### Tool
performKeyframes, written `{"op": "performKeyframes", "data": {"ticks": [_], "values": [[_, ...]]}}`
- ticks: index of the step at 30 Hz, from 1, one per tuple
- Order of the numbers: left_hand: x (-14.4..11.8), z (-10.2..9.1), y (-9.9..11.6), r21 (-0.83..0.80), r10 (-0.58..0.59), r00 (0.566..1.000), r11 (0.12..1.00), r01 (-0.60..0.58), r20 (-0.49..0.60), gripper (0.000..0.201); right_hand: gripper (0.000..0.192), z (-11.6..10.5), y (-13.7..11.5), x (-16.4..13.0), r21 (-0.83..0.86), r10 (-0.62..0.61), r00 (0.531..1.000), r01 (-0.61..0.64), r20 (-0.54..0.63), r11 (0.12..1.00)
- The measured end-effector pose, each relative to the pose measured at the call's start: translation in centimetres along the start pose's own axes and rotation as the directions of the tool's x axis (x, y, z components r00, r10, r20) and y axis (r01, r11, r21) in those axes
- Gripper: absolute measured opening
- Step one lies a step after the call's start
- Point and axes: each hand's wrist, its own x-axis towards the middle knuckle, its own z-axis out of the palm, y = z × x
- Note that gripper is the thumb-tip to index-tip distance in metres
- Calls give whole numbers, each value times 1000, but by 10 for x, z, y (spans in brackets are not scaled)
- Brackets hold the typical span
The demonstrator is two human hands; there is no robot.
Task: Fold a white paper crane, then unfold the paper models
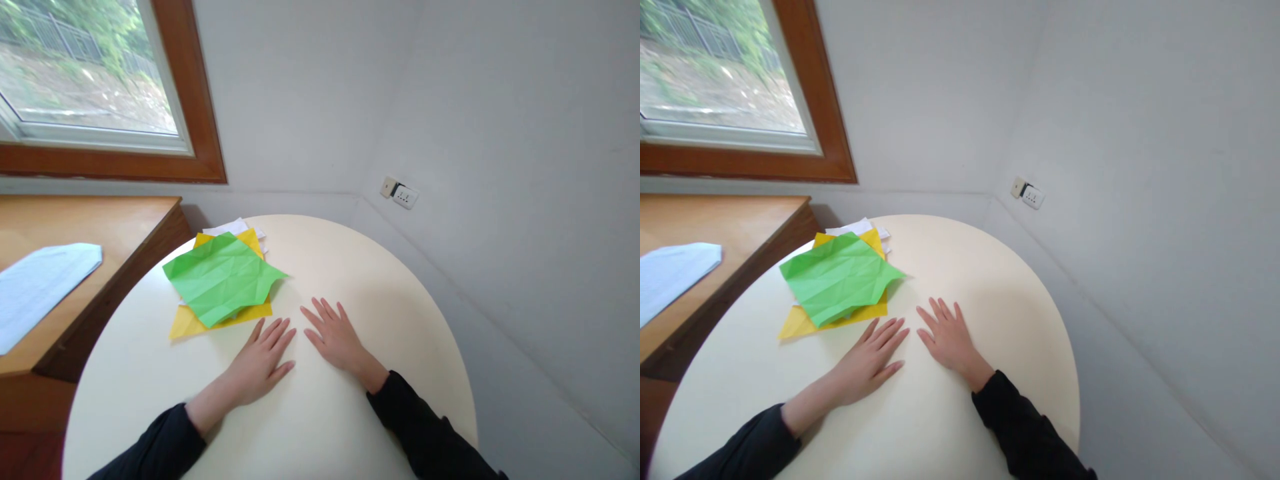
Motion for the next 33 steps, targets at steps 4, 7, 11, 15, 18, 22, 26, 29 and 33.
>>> {"op": "performKeyframes", "data": {"ticks": [4, 7, 11, 15, 18, 22, 26, 29, 33], "values": [[0, 2, -2, -11, 1, 1000, 1000, -2, -25, 52, 47, -1, 0, 0, -1, 2, 1000, -2, 3, 1000], [0, 3, -2, -23, 9, 999, 1000, -10, -40, 51, 47, -1, 0, 0, 7, 0, 1000, 0, 2, 1000], [-1, -6, 5, -46, 41, 981, 998, -50, -192, 34, 48, 2, 0, 1, 13, 2, 1000, -2, 0, 1000], [-5, -26, 14, -12, 28, 843, 999, -40, -537, 34, 48, 4, 2, 2, 15, 1, 1000, -1, 15, 1000], [-8, -41, 13, 47, -75, 769, 990, 136, -635, 53, 48, 4, 3, 2, 15, -4, 1000, 3, 25, 1000], [-13, -50, 3, 81, -233, 777, 936, 343, -585, 51, 48, 2, 2, 2, 11, -5, 999, 4, 43, 1000], [-17, -46, -6, 89, -313, 788, 904, 419, -530, 25, 48, 2, 2, 2, 2, -1, 999, 1, 51, 1000], [-17, -41, -10, 84, -390, 796, 875, 477, -463, 15, 48, 3, 2, 3, -11, 5, 998, -5, 58, 1000], [-17, -36, -11, 111, -467, 796, 833, 542, -385, 23, 48, 4, 3, 3, -26, 7, 998, -5, 56, 1000]]}}
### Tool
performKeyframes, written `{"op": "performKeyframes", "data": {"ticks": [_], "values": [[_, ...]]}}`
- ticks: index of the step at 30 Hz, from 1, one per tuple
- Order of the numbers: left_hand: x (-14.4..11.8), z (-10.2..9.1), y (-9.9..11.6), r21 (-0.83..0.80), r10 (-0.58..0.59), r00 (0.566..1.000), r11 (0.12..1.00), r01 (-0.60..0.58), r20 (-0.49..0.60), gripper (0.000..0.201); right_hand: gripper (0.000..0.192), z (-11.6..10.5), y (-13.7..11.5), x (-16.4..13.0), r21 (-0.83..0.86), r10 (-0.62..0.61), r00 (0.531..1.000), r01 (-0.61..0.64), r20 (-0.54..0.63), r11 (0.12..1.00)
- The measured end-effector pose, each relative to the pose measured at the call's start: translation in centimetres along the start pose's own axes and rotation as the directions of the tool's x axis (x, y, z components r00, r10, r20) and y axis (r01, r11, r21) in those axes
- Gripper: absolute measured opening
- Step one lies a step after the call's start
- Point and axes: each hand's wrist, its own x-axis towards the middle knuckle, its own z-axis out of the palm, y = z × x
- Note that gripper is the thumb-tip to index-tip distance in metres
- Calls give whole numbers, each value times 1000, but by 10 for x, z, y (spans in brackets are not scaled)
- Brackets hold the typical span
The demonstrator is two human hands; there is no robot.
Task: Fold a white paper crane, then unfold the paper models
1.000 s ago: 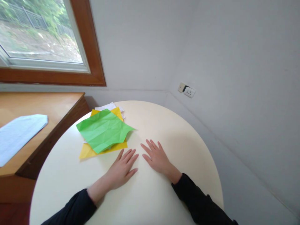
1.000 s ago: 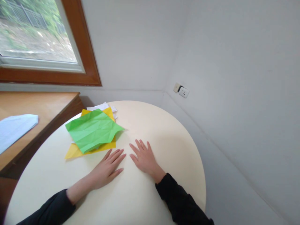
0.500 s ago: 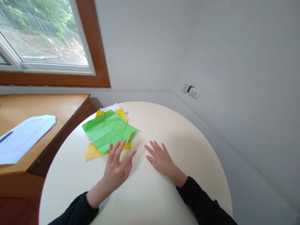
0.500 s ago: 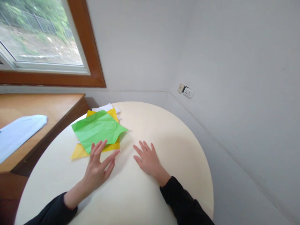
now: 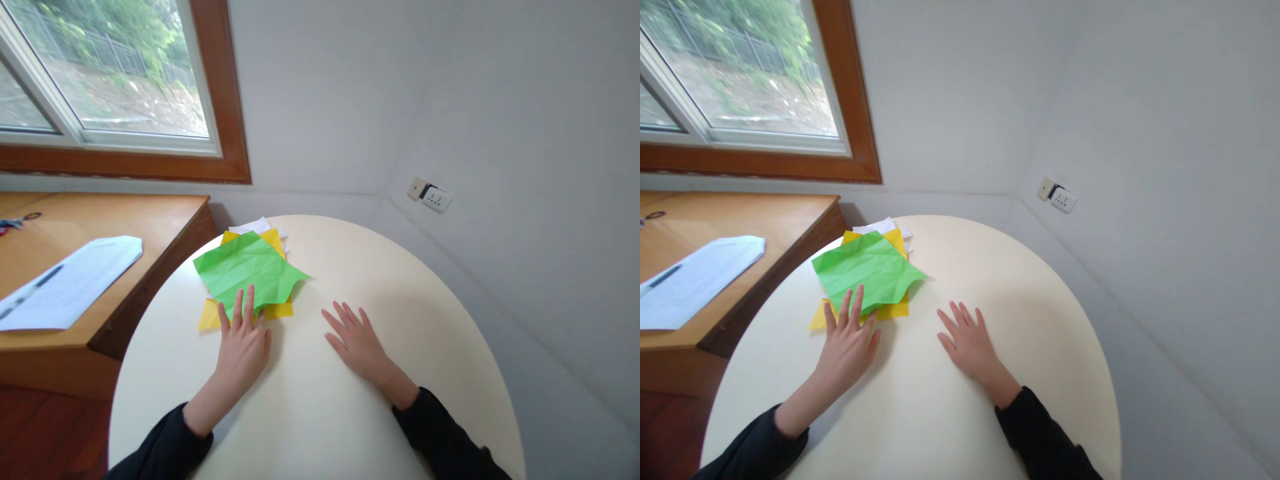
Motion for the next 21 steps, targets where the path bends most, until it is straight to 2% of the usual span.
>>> {"op": "performKeyframes", "data": {"ticks": [6, 13, 17, 21], "values": [[-2, 0, 2, 52, -12, 999, 999, 10, 32, 29, 48, 0, 0, 1, -8, -3, 1000, 3, 1, 1000], [-1, -4, 5, 67, 21, 999, 998, -18, -37, 32, 47, 3, 1, 1, 6, -11, 1000, 12, -24, 1000], [-3, -9, 12, -2, 104, 985, 994, -105, -135, 34, 47, 5, 1, 0, 51, 5, 998, -2, -60, 999], [-11, -12, 26, -108, 228, 953, 961, -253, -202, 35, 54, 11, 4, 0, 172, 49, 991, -27, -123, 985]]}}
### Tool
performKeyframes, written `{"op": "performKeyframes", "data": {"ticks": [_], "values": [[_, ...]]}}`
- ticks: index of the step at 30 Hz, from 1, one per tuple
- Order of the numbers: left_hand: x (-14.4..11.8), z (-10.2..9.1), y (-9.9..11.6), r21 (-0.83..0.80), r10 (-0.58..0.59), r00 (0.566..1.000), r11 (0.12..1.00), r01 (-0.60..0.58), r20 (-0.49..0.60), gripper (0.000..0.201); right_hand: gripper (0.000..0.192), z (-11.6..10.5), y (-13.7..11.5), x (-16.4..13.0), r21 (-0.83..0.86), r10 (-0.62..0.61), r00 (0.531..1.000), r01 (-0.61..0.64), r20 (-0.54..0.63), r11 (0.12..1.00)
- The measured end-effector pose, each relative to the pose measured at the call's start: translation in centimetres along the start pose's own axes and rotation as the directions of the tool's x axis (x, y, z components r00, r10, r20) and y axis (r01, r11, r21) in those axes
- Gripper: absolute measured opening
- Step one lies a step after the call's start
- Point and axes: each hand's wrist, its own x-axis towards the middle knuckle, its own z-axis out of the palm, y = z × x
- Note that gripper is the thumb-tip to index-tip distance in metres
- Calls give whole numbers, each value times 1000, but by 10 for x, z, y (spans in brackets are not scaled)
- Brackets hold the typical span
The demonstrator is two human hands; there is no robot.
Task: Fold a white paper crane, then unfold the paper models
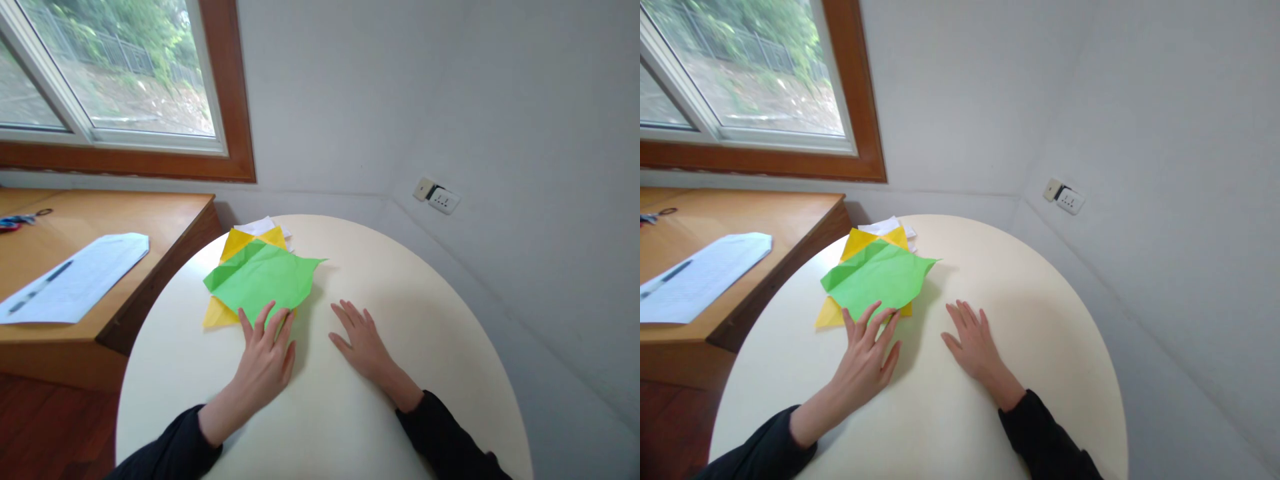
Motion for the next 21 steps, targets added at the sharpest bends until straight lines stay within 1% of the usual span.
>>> {"op": "performKeyframes", "data": {"ticks": [2, 4, 7, 9, 10, 12, 14, 16, 18, 19, 20, 21], "values": [[-3, 0, 8, -67, 86, 996, 994, -86, 4, 36, 57, 4, 7, 2, 98, 18, 997, -11, -72, 995], [-8, -1, 16, -131, 168, 986, 978, -164, 18, 35, 57, 8, 19, 5, 213, 51, 982, -12, -180, 977], [-13, -7, 26, -211, 285, 958, 939, -271, 37, 37, 55, 8, 48, 9, 371, 173, 926, -39, -337, 928], [-16, -13, 33, -257, 380, 923, 900, -353, 65, 41, 55, 4, 72, 11, 488, 280, 890, -77, -359, 870], [-17, -16, 36, -282, 430, 899, 876, -392, 84, 43, 54, 1, 84, 11, 560, 362, 860, -111, -360, 821], [-17, -21, 41, -358, 517, 851, 814, -457, 89, 41, 48, -6, 103, 10, 721, 504, 799, -132, -329, 681], [-17, -24, 44, -454, 576, 816, 742, -493, 56, 33, 38, -14, 116, 9, 852, 589, 769, -115, -249, 511], [-18, -26, 44, -546, 629, 777, 651, -528, -1, 25, 30, -20, 120, 7, 943, 635, 755, -67, -165, 325], [-20, -27, 39, -614, 671, 740, 565, -551, -47, 19, 25, -25, 118, 5, 984, 637, 764, -20, -100, 179], [-21, -27, 36, -640, 669, 741, 542, -544, -62, 19, 24, -27, 116, 5, 991, 624, 777, -1, -82, 131], [-21, -27, 32, -664, 647, 761, 549, -508, -47, 21, 23, -29, 113, 4, 995, 604, 793, 16, -75, 102], [-22, -27, 28, -688, 591, 806, 572, -447, -32, 25, 21, -31, 110, 4, 996, 579, 812, 32, -76, 85]]}}
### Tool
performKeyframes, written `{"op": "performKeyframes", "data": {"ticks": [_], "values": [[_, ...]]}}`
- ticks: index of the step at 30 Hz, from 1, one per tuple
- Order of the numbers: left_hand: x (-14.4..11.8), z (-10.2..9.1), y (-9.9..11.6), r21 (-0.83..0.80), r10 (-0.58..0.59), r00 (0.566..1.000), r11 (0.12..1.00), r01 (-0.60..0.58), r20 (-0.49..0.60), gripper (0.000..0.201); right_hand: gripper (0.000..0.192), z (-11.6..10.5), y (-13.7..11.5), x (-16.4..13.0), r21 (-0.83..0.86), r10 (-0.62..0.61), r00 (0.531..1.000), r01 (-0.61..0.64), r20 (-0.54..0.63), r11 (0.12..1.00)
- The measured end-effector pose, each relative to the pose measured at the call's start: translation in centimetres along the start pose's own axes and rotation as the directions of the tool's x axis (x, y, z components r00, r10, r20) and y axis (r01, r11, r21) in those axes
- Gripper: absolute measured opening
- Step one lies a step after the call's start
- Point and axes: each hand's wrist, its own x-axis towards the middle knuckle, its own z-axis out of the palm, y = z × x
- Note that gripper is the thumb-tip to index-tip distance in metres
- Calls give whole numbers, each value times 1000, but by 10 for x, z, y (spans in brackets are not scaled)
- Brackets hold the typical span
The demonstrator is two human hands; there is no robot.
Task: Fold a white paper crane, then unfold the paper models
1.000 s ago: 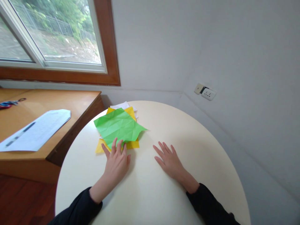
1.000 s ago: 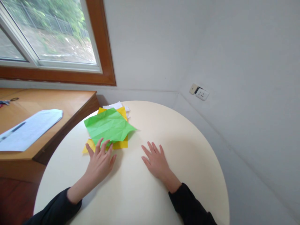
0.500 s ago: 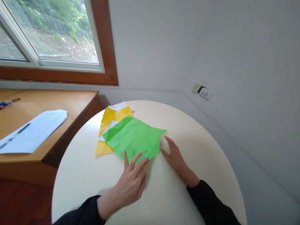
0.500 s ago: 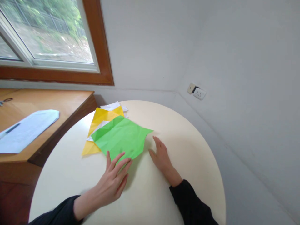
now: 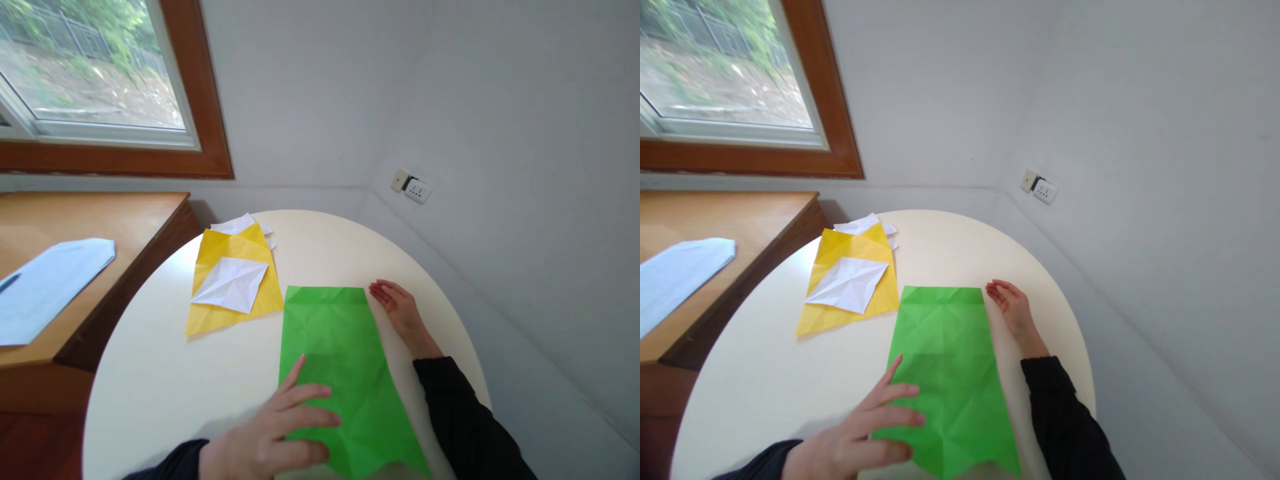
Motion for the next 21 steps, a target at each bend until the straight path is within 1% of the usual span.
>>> {"op": "performKeyframes", "data": {"ticks": [1, 2, 4, 5, 6, 7, 9, 10, 12, 13, 15, 17, 19, 21], "values": [[-2, -2, -3, -34, -100, 993, 995, 98, -62, 31, 20, 2, -3, -3, 11, -7, 999, 7, 35, 1000], [-2, -3, -7, -67, -236, 965, 971, 229, -117, 35, 19, 4, -6, -5, 4, -14, 997, 14, 74, 1000], [1, -3, -17, -124, -429, 883, 903, 412, -189, 38, 23, 9, -14, -13, -73, -15, 985, 27, 171, 997], [5, -2, -23, -135, -491, 851, 871, 473, -188, 37, 28, 11, -19, -17, -141, 2, 973, 32, 233, 990], [9, 0, -29, -124, -530, 830, 848, 516, -175, 39, 34, 14, -23, -22, -210, 31, 954, 34, 299, 977], [14, 3, -35, -100, -553, 824, 833, 545, -119, 43, 40, 17, -28, -26, -266, 66, 930, 35, 363, 963], [22, 13, -43, -21, -568, 823, 823, 568, -18, 53, 45, 24, -34, -34, -326, 113, 876, 52, 468, 944], [26, 19, -46, 27, -569, 822, 822, 569, 21, 57, 44, 28, -36, -38, -348, 111, 862, 79, 494, 934], [30, 32, -49, 124, -553, 831, 831, 543, 66, 65, 40, 34, -35, -42, -410, 76, 857, 164, 509, 897], [30, 38, -50, 173, -538, 838, 837, 520, 86, 69, 40, 37, -33, -42, -453, 49, 860, 218, 507, 864], [28, 48, -51, 266, -519, 846, 838, 477, 119, 74, 44, 41, -25, -43, -549, 5, 852, 334, 524, 767], [24, 53, -51, 338, -515, 844, 828, 447, 148, 74, 47, 45, -15, -43, -634, 4, 821, 439, 571, 637], [21, 55, -52, 383, -521, 837, 816, 432, 166, 71, 50, 48, -8, -45, -697, 54, 783, 518, 620, 495], [19, 55, -53, 406, -521, 835, 812, 420, 178, 68, 52, 52, -4, -47, -734, 113, 754, 575, 647, 363]]}}
